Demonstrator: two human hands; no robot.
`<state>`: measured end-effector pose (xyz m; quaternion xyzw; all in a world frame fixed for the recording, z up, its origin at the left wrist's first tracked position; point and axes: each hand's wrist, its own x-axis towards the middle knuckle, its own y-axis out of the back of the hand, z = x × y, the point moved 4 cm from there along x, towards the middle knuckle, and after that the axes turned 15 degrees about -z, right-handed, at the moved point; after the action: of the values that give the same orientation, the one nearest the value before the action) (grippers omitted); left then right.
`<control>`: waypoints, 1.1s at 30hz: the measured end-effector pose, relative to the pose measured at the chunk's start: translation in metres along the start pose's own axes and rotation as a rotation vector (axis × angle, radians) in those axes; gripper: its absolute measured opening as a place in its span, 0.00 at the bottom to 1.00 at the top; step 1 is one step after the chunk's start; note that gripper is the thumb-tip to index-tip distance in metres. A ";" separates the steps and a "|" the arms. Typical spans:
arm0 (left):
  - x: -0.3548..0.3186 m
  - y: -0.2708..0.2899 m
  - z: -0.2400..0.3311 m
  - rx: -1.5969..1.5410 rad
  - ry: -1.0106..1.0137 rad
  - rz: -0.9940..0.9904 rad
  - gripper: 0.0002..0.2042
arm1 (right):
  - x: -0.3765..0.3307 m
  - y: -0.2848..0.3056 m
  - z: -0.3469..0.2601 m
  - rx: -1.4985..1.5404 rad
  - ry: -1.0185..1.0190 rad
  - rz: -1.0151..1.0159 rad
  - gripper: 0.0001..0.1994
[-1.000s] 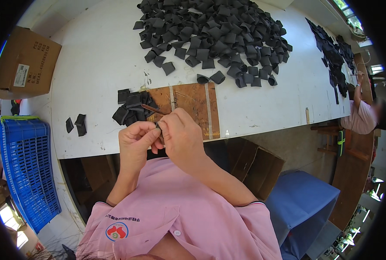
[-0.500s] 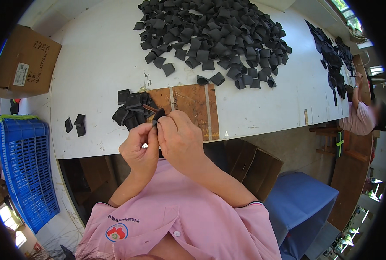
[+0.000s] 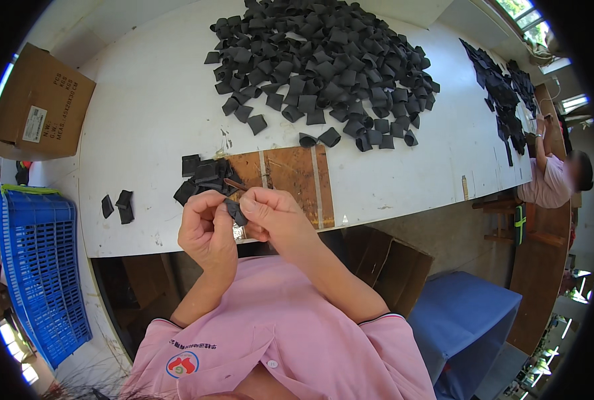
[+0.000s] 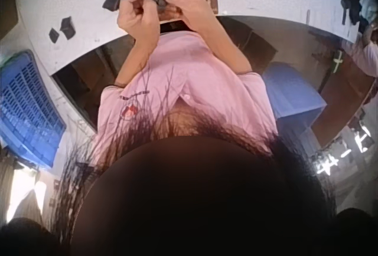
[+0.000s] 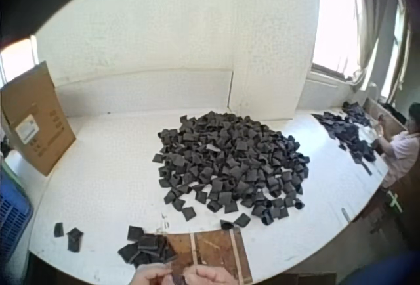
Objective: The recorder is sorting and preparing small black foam blocks on a workbench.
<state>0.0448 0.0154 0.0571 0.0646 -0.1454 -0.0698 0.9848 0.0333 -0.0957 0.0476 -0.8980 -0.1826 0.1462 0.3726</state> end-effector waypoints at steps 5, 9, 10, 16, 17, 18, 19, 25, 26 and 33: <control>0.036 0.015 -0.007 -1.003 0.271 -0.100 0.04 | 0.000 0.012 -0.030 -0.377 0.036 0.175 0.11; 0.042 0.025 0.016 -0.715 0.188 -0.119 0.07 | 0.004 -0.002 -0.044 -0.199 0.113 -0.005 0.11; 0.039 0.024 0.018 -0.716 0.184 -0.116 0.07 | 0.005 -0.002 -0.043 -0.202 0.113 -0.008 0.11; 0.024 0.009 0.014 -0.621 0.388 -0.309 0.03 | 0.005 -0.014 -0.039 -0.213 0.057 -0.065 0.12; 0.025 0.009 0.015 -0.625 0.391 -0.254 0.03 | 0.005 -0.013 -0.039 -0.214 0.057 -0.064 0.12; 0.027 0.010 0.015 -0.626 0.391 -0.255 0.03 | 0.006 -0.011 -0.040 -0.333 0.043 -0.034 0.12; 0.029 0.009 0.013 -0.853 0.412 -0.271 0.04 | 0.006 -0.010 -0.042 -0.452 0.028 -0.004 0.12; 0.037 -0.003 -0.002 -1.930 0.581 -0.407 0.03 | 0.030 -0.001 -0.045 -0.353 0.028 -0.106 0.13; 0.034 -0.001 -0.013 -1.929 0.579 -0.403 0.03 | 0.031 0.006 -0.037 -0.352 0.026 -0.109 0.13; 0.028 0.001 -0.036 -1.770 0.706 -0.394 0.09 | 0.030 0.009 -0.035 -0.423 0.023 -0.112 0.12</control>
<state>0.0818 0.0163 0.0310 -0.6586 0.2770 -0.2942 0.6348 0.0759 -0.1098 0.0610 -0.9463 -0.2545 0.0733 0.1853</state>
